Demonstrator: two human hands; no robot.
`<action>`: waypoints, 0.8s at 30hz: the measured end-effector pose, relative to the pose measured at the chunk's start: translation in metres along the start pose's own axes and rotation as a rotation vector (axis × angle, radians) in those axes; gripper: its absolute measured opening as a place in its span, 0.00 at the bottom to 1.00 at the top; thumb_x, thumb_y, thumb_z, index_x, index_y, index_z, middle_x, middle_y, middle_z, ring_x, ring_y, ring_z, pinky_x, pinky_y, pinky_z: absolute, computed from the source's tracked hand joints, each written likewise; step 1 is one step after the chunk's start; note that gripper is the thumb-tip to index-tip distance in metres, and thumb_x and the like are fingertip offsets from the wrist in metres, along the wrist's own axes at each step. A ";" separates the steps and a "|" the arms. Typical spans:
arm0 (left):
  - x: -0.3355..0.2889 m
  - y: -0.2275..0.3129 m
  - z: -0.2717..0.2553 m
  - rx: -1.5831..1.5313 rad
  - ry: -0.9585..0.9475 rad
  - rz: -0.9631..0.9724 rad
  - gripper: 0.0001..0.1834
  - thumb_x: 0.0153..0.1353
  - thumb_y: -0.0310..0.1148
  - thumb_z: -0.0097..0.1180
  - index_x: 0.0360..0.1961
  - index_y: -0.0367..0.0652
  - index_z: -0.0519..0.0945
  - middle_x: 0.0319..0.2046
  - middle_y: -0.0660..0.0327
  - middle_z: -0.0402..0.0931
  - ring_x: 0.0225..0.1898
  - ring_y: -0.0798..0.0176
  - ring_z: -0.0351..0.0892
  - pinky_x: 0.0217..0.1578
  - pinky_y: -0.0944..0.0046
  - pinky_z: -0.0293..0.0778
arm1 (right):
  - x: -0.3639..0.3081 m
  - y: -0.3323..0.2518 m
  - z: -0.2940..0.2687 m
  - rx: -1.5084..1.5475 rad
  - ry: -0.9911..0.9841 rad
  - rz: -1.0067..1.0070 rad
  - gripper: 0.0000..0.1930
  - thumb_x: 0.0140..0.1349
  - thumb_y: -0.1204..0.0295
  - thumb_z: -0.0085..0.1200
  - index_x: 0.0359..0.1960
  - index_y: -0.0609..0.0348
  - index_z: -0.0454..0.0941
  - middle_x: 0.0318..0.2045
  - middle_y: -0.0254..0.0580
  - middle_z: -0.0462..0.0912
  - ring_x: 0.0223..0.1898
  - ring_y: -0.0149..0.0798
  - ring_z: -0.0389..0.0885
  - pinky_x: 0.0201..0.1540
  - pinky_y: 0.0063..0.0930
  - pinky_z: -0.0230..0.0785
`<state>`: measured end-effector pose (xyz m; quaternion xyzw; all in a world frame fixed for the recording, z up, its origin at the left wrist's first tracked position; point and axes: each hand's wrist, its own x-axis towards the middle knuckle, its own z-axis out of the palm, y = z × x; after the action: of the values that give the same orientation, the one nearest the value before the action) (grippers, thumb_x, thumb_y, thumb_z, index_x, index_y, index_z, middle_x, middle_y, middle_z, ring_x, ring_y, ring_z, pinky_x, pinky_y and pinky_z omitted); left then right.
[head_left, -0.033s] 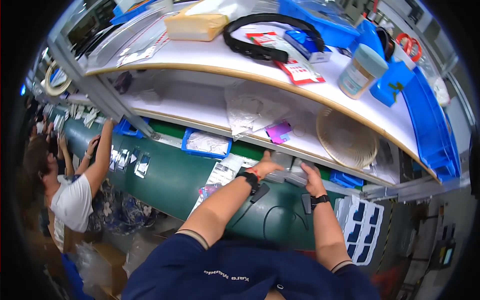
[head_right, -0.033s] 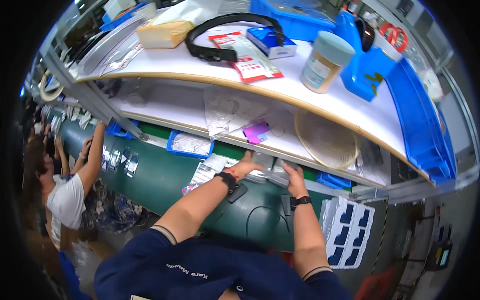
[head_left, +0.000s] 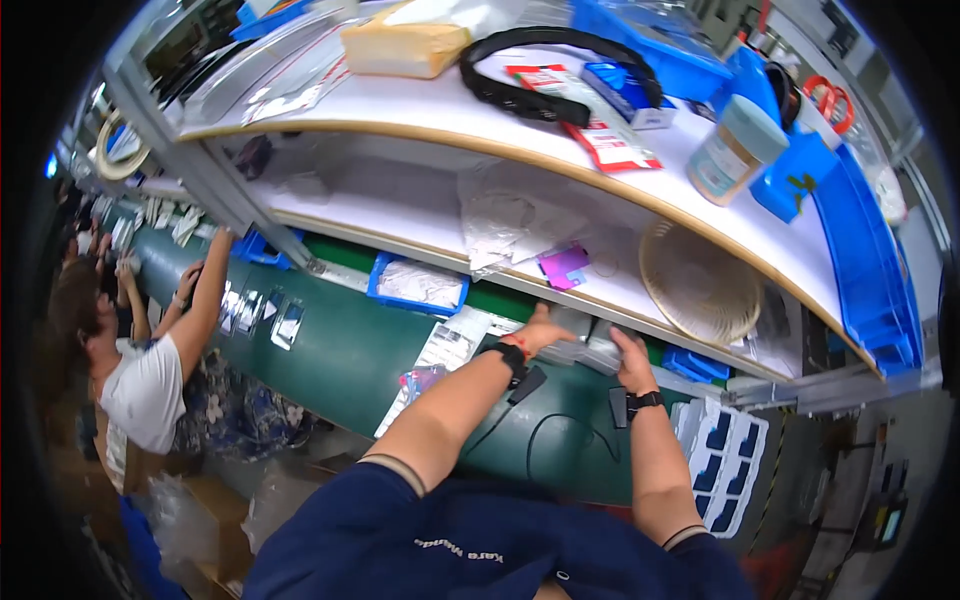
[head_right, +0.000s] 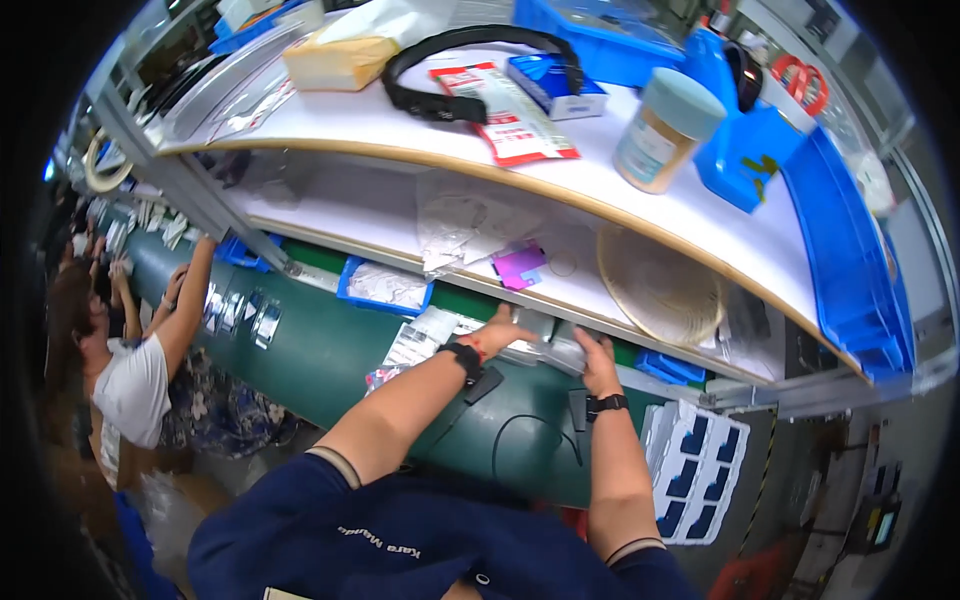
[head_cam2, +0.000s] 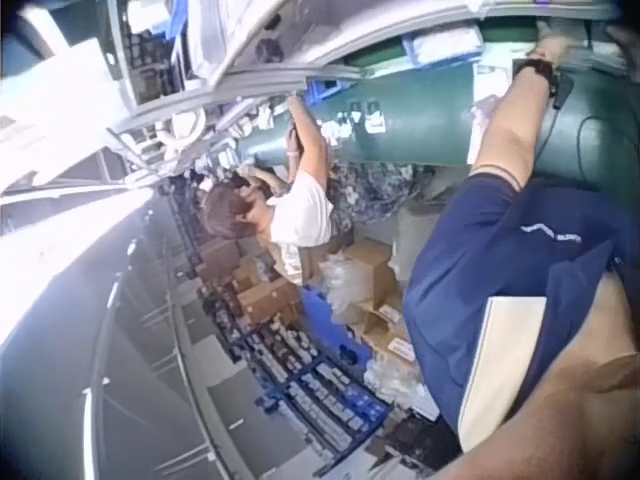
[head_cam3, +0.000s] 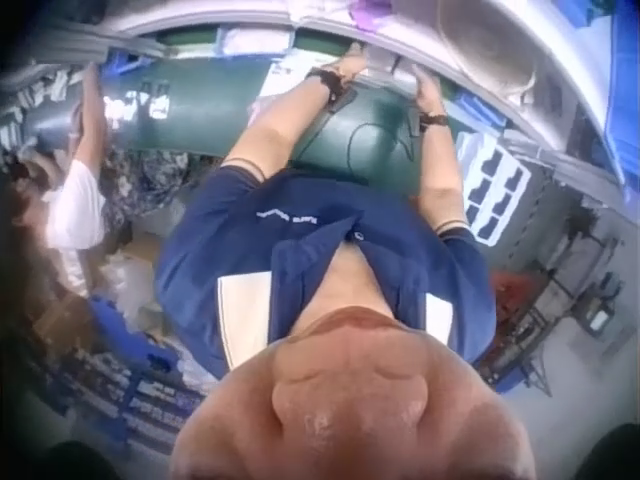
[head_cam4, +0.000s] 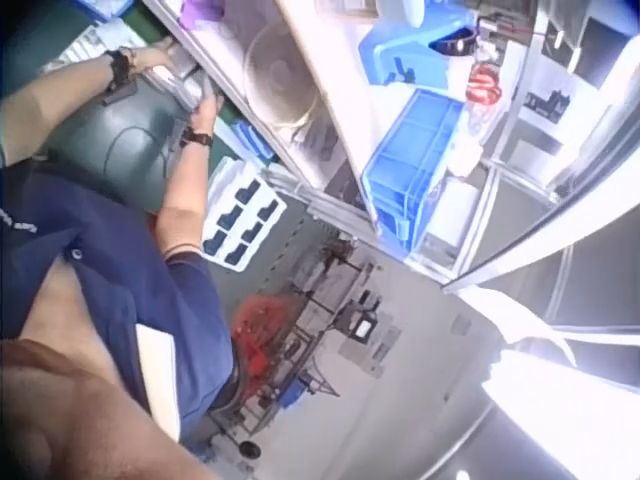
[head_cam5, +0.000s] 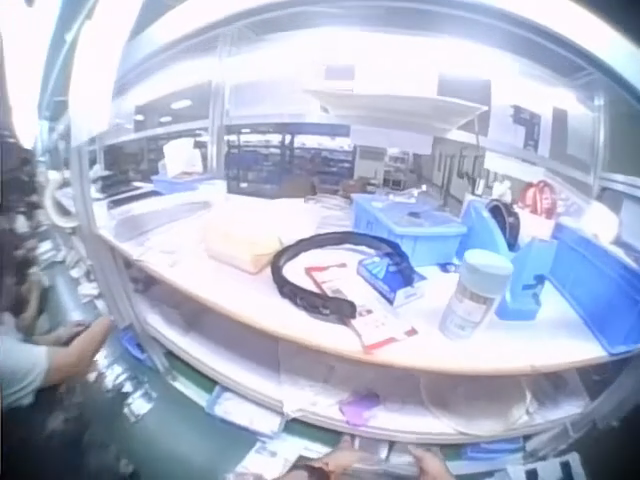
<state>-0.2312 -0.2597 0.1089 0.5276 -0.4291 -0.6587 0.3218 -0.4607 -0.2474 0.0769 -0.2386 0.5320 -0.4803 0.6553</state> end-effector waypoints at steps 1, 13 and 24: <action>0.012 -0.015 -0.006 0.177 0.111 -0.018 0.55 0.40 0.37 0.69 0.65 0.30 0.49 0.61 0.41 0.56 0.62 0.45 0.58 0.61 0.60 0.56 | -0.005 -0.003 0.020 -0.094 0.049 -0.072 0.23 0.55 0.67 0.61 0.50 0.66 0.71 0.44 0.43 0.78 0.46 0.39 0.76 0.48 0.31 0.69; -0.155 -0.045 -0.046 1.002 0.574 0.254 0.51 0.43 0.52 0.66 0.66 0.48 0.55 0.64 0.34 0.45 0.65 0.30 0.40 0.60 0.32 0.41 | -0.009 0.012 -0.048 -0.901 0.585 -0.515 0.33 0.52 0.62 0.63 0.56 0.68 0.65 0.57 0.53 0.68 0.58 0.50 0.64 0.59 0.40 0.57; -0.203 -0.164 -0.100 1.014 0.713 0.216 0.47 0.40 0.42 0.68 0.64 0.58 0.60 0.66 0.41 0.41 0.65 0.36 0.49 0.58 0.29 0.48 | -0.051 0.038 0.210 -1.211 -0.493 -1.010 0.17 0.47 0.74 0.59 0.41 0.62 0.74 0.41 0.53 0.74 0.46 0.55 0.70 0.51 0.41 0.63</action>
<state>-0.0809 -0.0345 0.0381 0.7555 -0.6052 -0.1210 0.2197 -0.2506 -0.2276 0.1364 -0.8594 0.3685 -0.2810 0.2161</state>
